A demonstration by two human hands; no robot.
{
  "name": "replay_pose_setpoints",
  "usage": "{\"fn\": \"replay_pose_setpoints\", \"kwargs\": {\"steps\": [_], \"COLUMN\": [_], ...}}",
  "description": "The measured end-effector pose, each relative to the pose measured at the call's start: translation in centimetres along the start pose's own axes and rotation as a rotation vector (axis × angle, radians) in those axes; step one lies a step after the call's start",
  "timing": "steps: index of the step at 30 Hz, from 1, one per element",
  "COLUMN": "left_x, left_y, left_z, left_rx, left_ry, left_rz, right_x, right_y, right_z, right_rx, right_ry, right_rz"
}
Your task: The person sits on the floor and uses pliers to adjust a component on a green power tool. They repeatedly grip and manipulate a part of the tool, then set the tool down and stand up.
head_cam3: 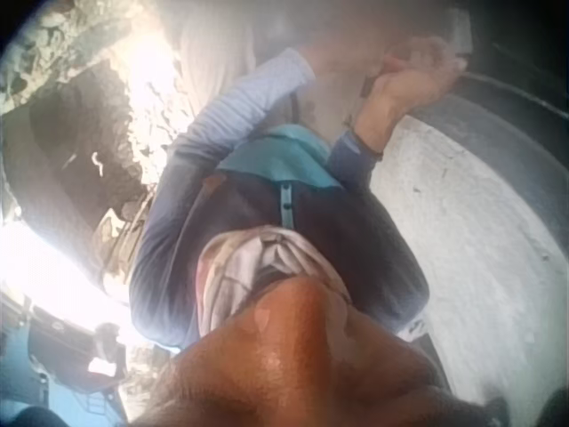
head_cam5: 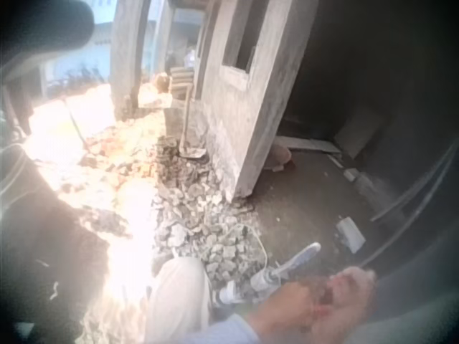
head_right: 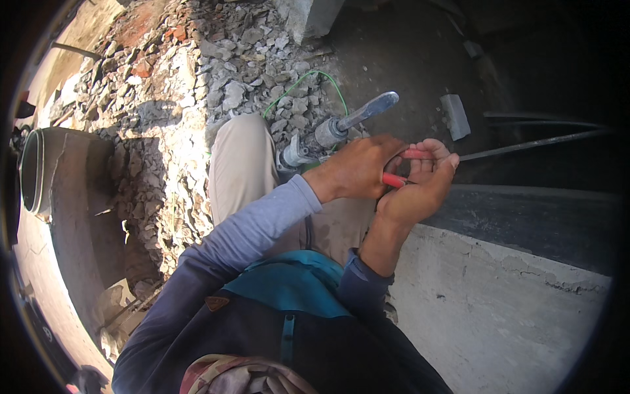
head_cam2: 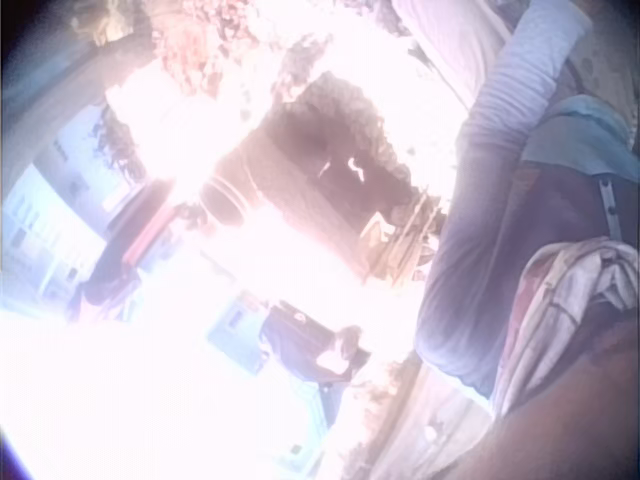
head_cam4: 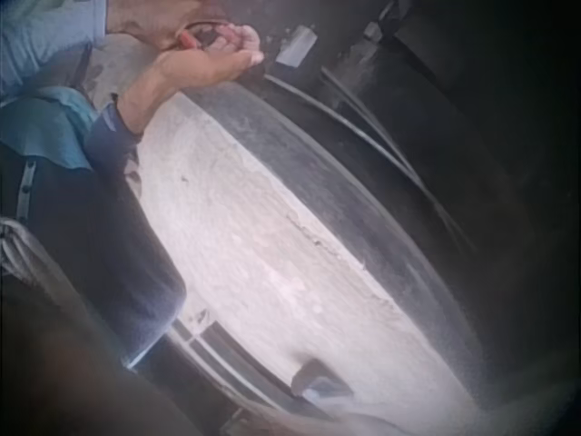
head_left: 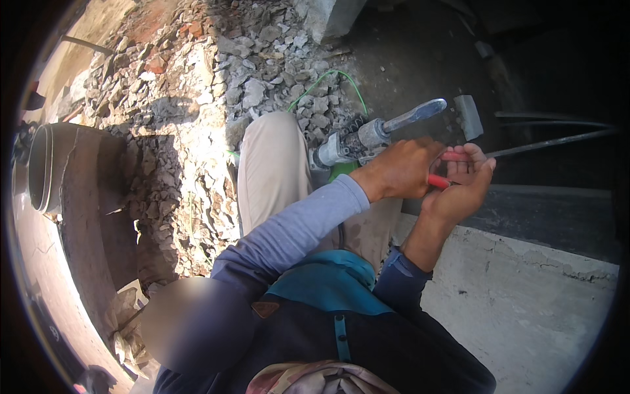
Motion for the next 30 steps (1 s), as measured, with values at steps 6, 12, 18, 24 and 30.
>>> {"fn": "replay_pose_setpoints", "kwargs": {"steps": [6, 12, 18, 24, 30], "left_x": [0.0, -0.1, -0.3, -1.5, -2.2], "left_y": [-0.1, 0.3, -0.6, -0.3, -0.8], "left_z": [-0.1, -0.3, -0.8, -0.6, 0.6], "left_rx": [0.023, 0.087, -0.114, -0.168, -0.26], "left_ry": [-0.013, -0.037, 0.083, 0.163, 0.308], "left_rz": [0.005, -0.026, 0.016, 0.039, 0.007], "right_x": [0.2, -0.4, 0.2, -2.0, -2.3], "right_y": [-0.6, -0.2, 0.4, 4.5, 5.4], "right_z": [0.0, -2.3, -0.9, -1.6, -0.4], "right_rx": [-0.001, 0.116, 0.146, 0.218, 0.274], "right_ry": [0.0, -0.007, 0.332, 0.257, 0.229], "right_rz": [0.043, 0.079, 0.142, 0.125, 0.125]}}
Point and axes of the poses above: each hand's wrist, its own y-axis towards the middle knuckle, its own z-axis out of the palm, x = y × z, the point moved 3 cm from there along y, towards the middle knuckle, and after that the axes turned 5 degrees about -x, right-handed, at the moved point
